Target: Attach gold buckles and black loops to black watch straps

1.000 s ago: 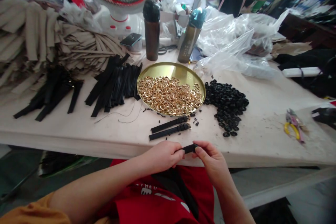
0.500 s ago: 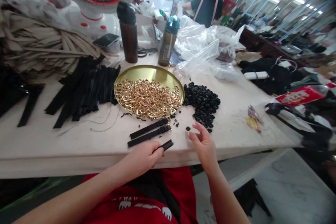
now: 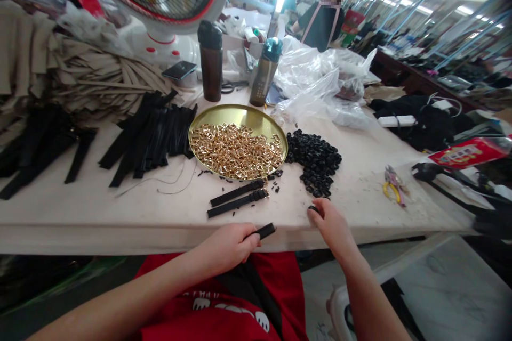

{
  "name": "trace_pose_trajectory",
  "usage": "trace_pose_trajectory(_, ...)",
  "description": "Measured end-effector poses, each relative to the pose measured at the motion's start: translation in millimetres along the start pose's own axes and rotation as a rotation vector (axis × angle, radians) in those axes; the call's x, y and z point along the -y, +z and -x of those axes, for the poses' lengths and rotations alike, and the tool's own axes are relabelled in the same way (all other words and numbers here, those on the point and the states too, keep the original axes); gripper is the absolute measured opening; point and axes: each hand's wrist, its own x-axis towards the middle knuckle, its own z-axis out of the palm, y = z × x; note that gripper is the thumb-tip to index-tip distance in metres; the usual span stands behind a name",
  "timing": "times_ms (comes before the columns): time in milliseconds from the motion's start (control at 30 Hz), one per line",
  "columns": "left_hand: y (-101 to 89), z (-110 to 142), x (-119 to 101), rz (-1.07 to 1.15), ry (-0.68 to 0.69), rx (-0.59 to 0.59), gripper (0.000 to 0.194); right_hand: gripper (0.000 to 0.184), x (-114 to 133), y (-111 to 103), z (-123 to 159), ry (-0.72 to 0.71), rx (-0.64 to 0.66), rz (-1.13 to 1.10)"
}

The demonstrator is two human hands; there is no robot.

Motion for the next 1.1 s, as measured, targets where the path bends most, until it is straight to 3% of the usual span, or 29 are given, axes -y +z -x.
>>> trace_pose_trajectory(100, 1.8, 2.6, -4.7, 0.013, 0.027, -0.057, 0.027, 0.021, 24.0, 3.2, 8.7, 0.041, 0.068, -0.346)
trace_pose_trajectory(267, 2.8, 4.8, -10.3, 0.008, 0.117, -0.222, 0.029, 0.024, 80.5, 14.9, 33.8, 0.27, 0.325, -1.128)
trace_pose_trajectory(333, 2.5, 7.0, -7.8, -0.017, 0.125, -0.25, 0.029, 0.024, 94.5, 18.9, 41.4, 0.326, 0.375, -1.293)
trace_pose_trajectory(500, -0.2, 11.1, 1.7, -0.123, 0.115, -0.233, 0.027, 0.022, 101.8, 27.0, 49.7, 0.303, 0.342, -1.227)
trace_pose_trajectory(600, -4.4, 10.4, 5.3, -0.115, 0.152, -0.177, 0.029, 0.027, 99.4, 30.2, 50.6, 0.248, 0.441, -1.116)
trace_pose_trajectory(667, -8.0, 11.2, 7.5, -0.035, 0.13, -0.104, 0.027, 0.024, 97.7, 31.2, 49.8, 0.241, 0.52, -1.071)
trace_pose_trajectory(767, -13.1, 14.7, 10.5, 0.146, 0.037, 0.024, 0.041, 0.025, 99.2, 33.3, 48.3, 0.326, 0.482, -1.106)
trace_pose_trajectory(833, -15.9, 16.2, 11.3, 0.166, 0.041, -0.021, 0.049, 0.028, 105.9, 37.2, 49.1, 0.384, 0.454, -1.185)
trace_pose_trajectory(900, -19.4, 15.1, 11.0, 0.132, 0.084, -0.14, 0.047, 0.028, 116.3, 42.5, 49.7, 0.384, 0.522, -1.26)
trace_pose_trajectory(1000, -29.3, 10.2, 12.2, 0.168, 0.11, -0.268, 0.042, 0.026, 129.1, 47.1, 38.3, 0.247, 0.613, -1.213)
trace_pose_trajectory(1100, -43.2, 5.1, 18.5, 0.262, 0.084, -0.366, 0.029, 0.027, 131.5, 44.4, 1.6, 0.052, 0.425, -0.981)
